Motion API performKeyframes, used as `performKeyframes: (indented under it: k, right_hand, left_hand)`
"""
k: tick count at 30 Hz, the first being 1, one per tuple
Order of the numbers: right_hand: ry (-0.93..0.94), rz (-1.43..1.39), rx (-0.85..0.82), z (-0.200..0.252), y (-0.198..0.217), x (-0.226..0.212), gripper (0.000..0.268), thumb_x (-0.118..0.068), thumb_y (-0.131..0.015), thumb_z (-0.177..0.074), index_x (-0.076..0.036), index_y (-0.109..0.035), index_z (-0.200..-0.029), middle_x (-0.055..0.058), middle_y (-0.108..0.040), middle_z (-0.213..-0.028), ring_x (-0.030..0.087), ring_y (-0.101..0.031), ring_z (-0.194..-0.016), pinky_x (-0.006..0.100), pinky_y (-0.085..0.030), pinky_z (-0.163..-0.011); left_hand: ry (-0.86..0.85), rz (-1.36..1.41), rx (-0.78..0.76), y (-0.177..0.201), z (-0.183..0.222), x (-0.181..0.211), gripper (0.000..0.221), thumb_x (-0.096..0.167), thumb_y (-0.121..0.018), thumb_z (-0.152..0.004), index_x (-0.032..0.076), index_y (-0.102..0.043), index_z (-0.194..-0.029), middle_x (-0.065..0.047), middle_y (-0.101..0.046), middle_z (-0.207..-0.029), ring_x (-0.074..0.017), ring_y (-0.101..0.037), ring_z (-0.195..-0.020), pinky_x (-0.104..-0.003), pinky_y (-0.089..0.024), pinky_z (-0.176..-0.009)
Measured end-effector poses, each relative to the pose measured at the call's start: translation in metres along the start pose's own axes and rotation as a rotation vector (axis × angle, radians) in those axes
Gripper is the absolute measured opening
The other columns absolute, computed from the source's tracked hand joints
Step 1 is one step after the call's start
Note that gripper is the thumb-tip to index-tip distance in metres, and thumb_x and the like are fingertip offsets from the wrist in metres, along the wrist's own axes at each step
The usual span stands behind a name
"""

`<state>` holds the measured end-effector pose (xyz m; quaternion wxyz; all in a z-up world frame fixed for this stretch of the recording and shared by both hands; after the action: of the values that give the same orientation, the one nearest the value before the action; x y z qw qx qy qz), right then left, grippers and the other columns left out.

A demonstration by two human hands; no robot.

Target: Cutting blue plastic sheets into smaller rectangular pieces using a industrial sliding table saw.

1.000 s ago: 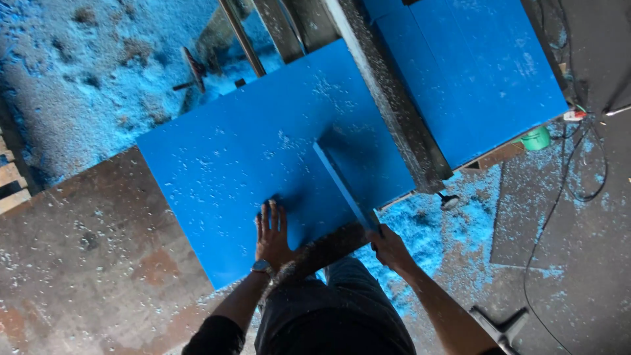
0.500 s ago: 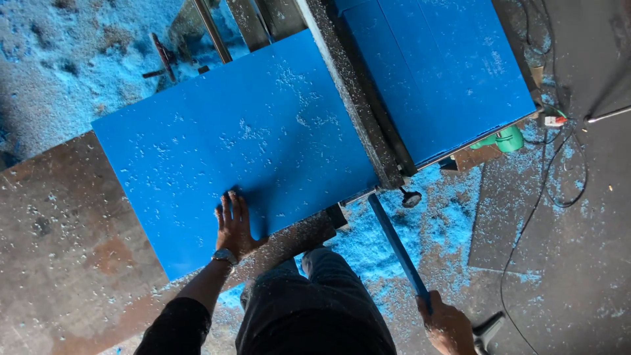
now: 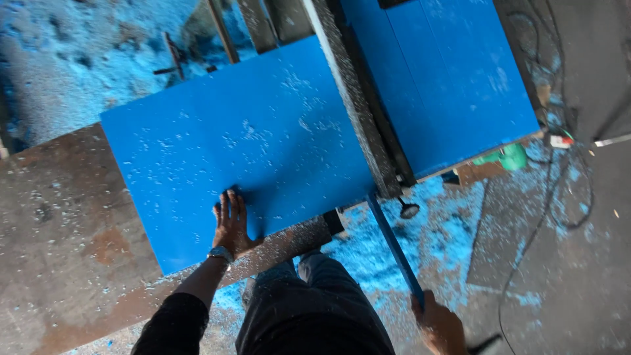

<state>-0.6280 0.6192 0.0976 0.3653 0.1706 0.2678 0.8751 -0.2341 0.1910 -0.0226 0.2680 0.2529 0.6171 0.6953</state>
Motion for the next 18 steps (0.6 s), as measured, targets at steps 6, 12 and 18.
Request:
performKeyframes:
  k: [6, 12, 18]
  right_hand:
    - [0.162, -0.075, 0.332, -0.092, -0.110, 0.067, 0.029, -0.051, -0.066, -0.090, -0.025, -0.061, -0.103, -0.001, -0.067, -0.054, 0.025, -0.064, -0.043, 0.043, -0.047, -0.052]
    - [-0.013, -0.259, 0.239, -0.098, -0.116, 0.053, 0.023, -0.044, -0.071, -0.093, -0.024, -0.067, -0.105, -0.008, -0.071, -0.063, 0.009, -0.065, -0.053, 0.023, -0.051, -0.065]
    - [0.061, -0.513, 0.001, -0.131, -0.132, 0.075, 0.027, -0.041, -0.051, -0.104, -0.019, -0.065, -0.111, -0.005, -0.076, -0.080, 0.008, -0.072, -0.063, 0.021, -0.058, -0.073]
  left_hand:
    - [0.006, -0.040, -0.031, -0.008, 0.001, -0.002, 0.144, 0.085, -0.073, -0.063, -0.007, -0.016, -0.159, -0.038, -0.004, -0.166, -0.0581, -0.007, -0.153, -0.076, -0.020, -0.116]
    - [0.017, -0.048, -0.025, -0.017, 0.002, -0.003, 0.147, 0.081, -0.081, -0.058, -0.006, -0.018, -0.158, -0.035, -0.005, -0.167, -0.0557, -0.007, -0.154, -0.074, -0.020, -0.118]
    - [0.021, -0.103, -0.008, -0.021, 0.003, -0.004, 0.156, 0.090, -0.083, -0.051, -0.004, -0.020, -0.158, -0.034, -0.009, -0.167, -0.0542, -0.009, -0.155, -0.071, -0.020, -0.120]
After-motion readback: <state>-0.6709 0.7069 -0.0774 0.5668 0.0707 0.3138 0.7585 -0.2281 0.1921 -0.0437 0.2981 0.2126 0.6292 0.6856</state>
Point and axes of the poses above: each hand's wrist, its own z-axis away from the middle knuckle, its own y-axis out of the back of the hand, x = y × z, the point moved 1 cm from there along -z, towards the middle knuckle
